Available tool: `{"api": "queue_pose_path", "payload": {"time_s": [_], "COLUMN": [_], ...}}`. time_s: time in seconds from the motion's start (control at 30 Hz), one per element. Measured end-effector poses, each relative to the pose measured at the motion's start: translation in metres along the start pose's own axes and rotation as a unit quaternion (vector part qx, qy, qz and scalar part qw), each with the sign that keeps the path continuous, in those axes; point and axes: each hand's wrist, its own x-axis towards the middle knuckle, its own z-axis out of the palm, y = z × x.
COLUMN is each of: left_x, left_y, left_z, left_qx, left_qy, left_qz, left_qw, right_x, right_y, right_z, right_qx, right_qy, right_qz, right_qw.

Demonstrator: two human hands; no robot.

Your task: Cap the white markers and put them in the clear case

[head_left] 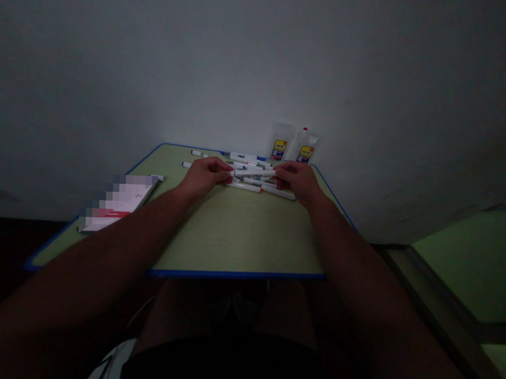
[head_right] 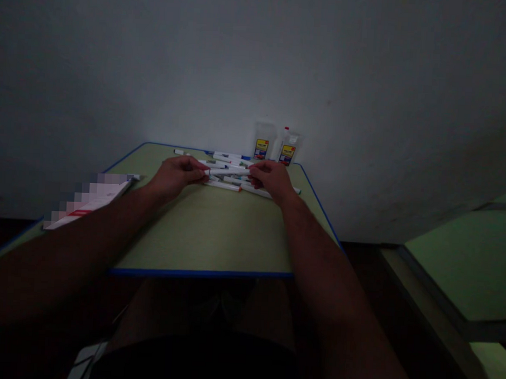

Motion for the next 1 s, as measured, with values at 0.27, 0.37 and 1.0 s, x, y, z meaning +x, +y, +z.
{"api": "queue_pose_path", "payload": {"time_s": [0.27,0.37,1.0], "left_x": [-0.001,-0.001,-0.001], "left_y": [0.008,0.008,0.009], "left_z": [-0.007,-0.008,-0.008], "left_qx": [0.252,0.285,0.199], "left_qy": [-0.057,-0.058,-0.037], "left_qz": [0.009,0.024,0.05], "left_qw": [0.966,0.956,0.978], "right_x": [0.002,0.002,-0.005], "right_y": [0.0,0.0,-0.008], "right_z": [-0.002,-0.003,-0.018], "right_qx": [0.015,0.014,-0.051], "right_qy": [0.012,0.015,-0.109], "right_qz": [0.003,0.002,0.004], "right_qw": [1.0,1.0,0.993]}}
